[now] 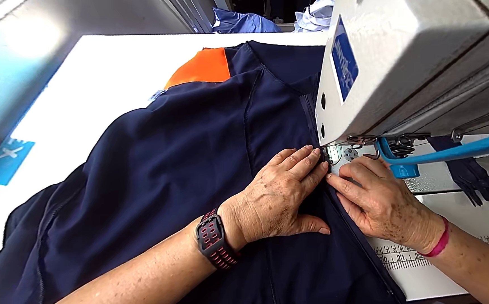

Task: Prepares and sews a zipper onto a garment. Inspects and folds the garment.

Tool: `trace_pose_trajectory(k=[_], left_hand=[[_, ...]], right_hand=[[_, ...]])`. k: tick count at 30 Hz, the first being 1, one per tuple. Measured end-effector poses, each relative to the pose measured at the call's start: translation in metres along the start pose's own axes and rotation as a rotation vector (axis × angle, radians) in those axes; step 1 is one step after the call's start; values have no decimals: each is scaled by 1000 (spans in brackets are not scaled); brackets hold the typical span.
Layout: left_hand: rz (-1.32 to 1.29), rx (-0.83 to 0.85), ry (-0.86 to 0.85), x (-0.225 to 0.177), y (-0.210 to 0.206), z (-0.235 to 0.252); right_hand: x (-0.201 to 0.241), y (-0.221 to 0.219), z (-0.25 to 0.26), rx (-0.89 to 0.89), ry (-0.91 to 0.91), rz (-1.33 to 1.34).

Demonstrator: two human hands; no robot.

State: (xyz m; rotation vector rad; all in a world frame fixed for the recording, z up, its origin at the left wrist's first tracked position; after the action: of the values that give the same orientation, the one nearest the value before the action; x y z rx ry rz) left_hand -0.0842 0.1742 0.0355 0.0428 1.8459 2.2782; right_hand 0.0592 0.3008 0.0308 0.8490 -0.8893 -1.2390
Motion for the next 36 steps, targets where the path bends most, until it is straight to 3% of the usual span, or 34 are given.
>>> trace_pose_trajectory(k=[36], left_hand=[[45, -10, -6, 6, -1, 8]], right_hand=[[-4, -1, 2, 10, -43, -7]])
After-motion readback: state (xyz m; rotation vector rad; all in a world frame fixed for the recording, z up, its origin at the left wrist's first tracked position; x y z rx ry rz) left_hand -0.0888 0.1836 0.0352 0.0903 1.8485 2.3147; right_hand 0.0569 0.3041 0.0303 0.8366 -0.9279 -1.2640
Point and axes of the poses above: each hand's wrist, its own z-axis towards the middle knuckle, its own y-axis out of the back of the hand, x = y × z, the point moved 4 cm from there along z, towards the middle knuckle, and after that the axes turned 9 degrees about x, right-handed, at the moved point
